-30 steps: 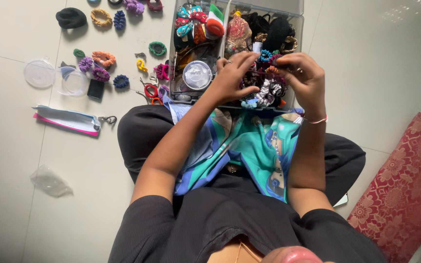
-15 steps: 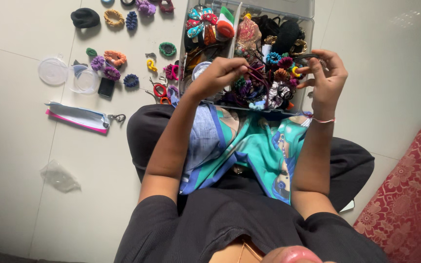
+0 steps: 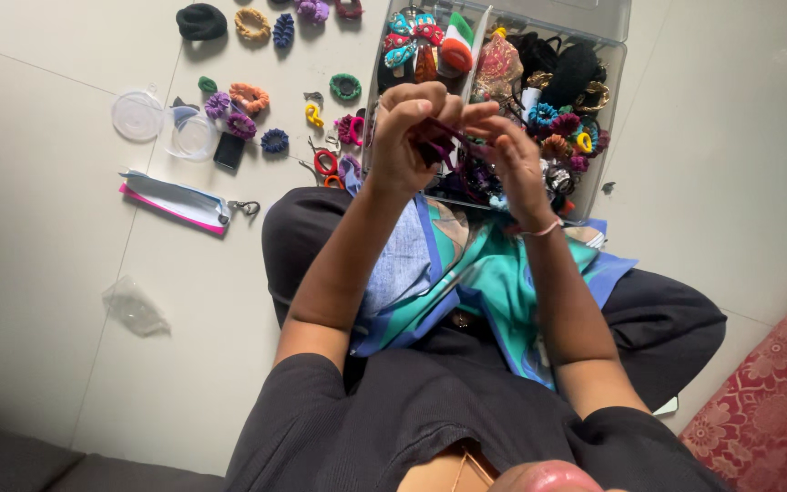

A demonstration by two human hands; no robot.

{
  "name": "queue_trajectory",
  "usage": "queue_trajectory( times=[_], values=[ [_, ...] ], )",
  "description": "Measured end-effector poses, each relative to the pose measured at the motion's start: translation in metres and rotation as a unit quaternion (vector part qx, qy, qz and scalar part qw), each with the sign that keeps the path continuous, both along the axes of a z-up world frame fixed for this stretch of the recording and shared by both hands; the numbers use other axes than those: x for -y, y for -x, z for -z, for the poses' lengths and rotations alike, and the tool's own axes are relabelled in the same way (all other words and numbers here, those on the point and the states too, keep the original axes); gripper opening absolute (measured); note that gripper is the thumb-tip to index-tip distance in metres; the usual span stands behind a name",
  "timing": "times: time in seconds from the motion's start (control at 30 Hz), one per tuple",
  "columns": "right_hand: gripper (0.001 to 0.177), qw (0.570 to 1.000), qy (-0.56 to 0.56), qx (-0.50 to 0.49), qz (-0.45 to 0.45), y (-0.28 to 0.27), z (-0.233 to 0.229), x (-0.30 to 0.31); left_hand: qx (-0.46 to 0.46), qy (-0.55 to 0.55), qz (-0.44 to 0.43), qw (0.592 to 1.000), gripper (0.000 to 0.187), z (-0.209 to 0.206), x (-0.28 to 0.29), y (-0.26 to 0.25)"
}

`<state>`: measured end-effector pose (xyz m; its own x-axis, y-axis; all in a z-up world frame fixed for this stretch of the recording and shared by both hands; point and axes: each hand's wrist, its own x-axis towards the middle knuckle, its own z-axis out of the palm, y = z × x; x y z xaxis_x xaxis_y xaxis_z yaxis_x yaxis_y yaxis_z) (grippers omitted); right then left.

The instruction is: The person organizes hair accessories on the floor by hand, sorting scrunchies and headbands into different sections of a plastic storage box.

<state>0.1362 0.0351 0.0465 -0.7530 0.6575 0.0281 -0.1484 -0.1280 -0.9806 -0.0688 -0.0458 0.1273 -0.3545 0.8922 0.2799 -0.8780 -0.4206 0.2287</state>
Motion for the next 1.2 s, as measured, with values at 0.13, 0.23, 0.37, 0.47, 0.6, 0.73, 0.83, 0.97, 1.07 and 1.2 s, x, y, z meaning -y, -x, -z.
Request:
queue_trajectory(
  times=[0.13, 0.23, 0.37, 0.47, 0.6, 0.73, 0.83, 0.97, 1.07, 1.2],
  values=[
    [0.039, 0.914, 0.384, -0.13, -0.012, 0.047, 0.049, 0.025, 0.09, 0.097, 0.045, 0.99, 0.035, 0.03, -0.01, -0.018],
    [0.043, 0.807, 0.557, -0.191, -0.049, 0.067, 0.022, 0.034, -0.569, 0.184, -0.241, 0.765, 0.026, 0.055, -0.017, -0.014],
    [0.048, 0.826, 0.534, -0.178, 0.042, 0.073, -0.025, 0.032, -0.702, 0.056, -0.268, 0.658, 0.02, 0.074, -0.034, -0.028],
    [0.043, 0.828, 0.529, -0.153, 0.107, 0.057, -0.024, 0.005, -0.752, 0.055, -0.274, 0.597, 0.024, 0.08, -0.041, -0.037],
    [0.032, 0.844, 0.483, -0.166, 0.166, 0.033, 0.02, -0.017, -0.801, -0.053, -0.372, 0.466, 0.031, 0.077, -0.03, -0.049],
    [0.037, 0.87, 0.414, -0.125, 0.236, 0.006, 0.048, -0.026, -0.819, 0.014, -0.246, 0.518, 0.052, 0.07, -0.026, -0.08],
    [0.043, 0.797, 0.506, -0.258, 0.203, -0.009, 0.057, -0.03, -0.82, 0.013, -0.187, 0.541, 0.046, 0.079, -0.027, -0.097],
    [0.046, 0.829, 0.481, -0.247, 0.142, -0.028, 0.075, -0.043, -0.796, 0.001, -0.15, 0.586, 0.038, 0.102, -0.038, -0.104],
    [0.047, 0.83, 0.478, -0.254, 0.132, -0.034, 0.092, -0.049, -0.76, -0.054, -0.161, 0.627, 0.038, 0.115, -0.04, -0.086],
    [0.042, 0.815, 0.496, -0.208, 0.216, -0.023, 0.087, -0.039, -0.732, -0.007, -0.147, 0.665, 0.014, 0.122, -0.049, -0.069]
  ],
)
